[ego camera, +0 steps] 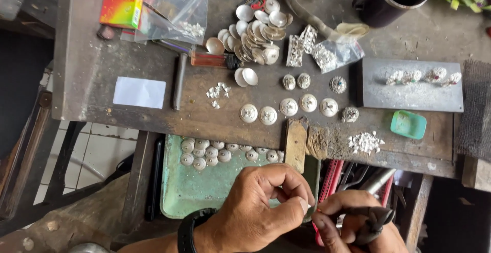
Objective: Assembling small silver jewelry components using pliers at a metalworking bench.
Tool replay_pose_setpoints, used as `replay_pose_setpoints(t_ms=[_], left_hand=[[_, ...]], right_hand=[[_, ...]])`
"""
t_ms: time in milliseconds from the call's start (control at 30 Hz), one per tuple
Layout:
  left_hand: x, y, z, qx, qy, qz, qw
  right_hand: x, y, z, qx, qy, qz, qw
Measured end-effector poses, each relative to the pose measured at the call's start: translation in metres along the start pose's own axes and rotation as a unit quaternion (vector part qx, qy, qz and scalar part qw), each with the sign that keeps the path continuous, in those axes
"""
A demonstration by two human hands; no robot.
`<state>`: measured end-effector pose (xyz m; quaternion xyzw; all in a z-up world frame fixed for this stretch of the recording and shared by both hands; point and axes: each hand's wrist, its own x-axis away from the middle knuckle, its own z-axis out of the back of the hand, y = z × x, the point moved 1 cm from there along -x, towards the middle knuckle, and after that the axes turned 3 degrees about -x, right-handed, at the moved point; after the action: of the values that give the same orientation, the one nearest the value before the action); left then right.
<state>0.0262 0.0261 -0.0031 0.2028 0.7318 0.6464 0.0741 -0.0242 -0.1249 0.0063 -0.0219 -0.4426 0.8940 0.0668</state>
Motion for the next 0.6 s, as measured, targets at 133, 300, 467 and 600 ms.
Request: replay_pose_setpoints(t_ms=[133, 300, 467, 600], left_hand=[[0.0, -0.001, -0.002, -0.009, -0.011, 0.011, 1.0], [-0.001, 0.004, -0.004, -0.037, -0.022, 0.061, 0.997], [0.001, 0.003, -0.004, -0.034, -0.024, 0.047, 0.998], [0.002, 0.005, -0.003, -0.056, -0.012, 0.072, 0.996]], right_hand=[[0.004, -0.003, -0.001, -0.018, 0.02, -0.045, 0.999], [0.01, 0.0, -0.004, 0.014, 0.04, -0.086, 0.995], [0.01, -0.005, -0.008, -0.015, 0.06, -0.077, 0.995], [0.016, 0.007, -0.011, 0.011, 0.074, -0.036, 0.997]])
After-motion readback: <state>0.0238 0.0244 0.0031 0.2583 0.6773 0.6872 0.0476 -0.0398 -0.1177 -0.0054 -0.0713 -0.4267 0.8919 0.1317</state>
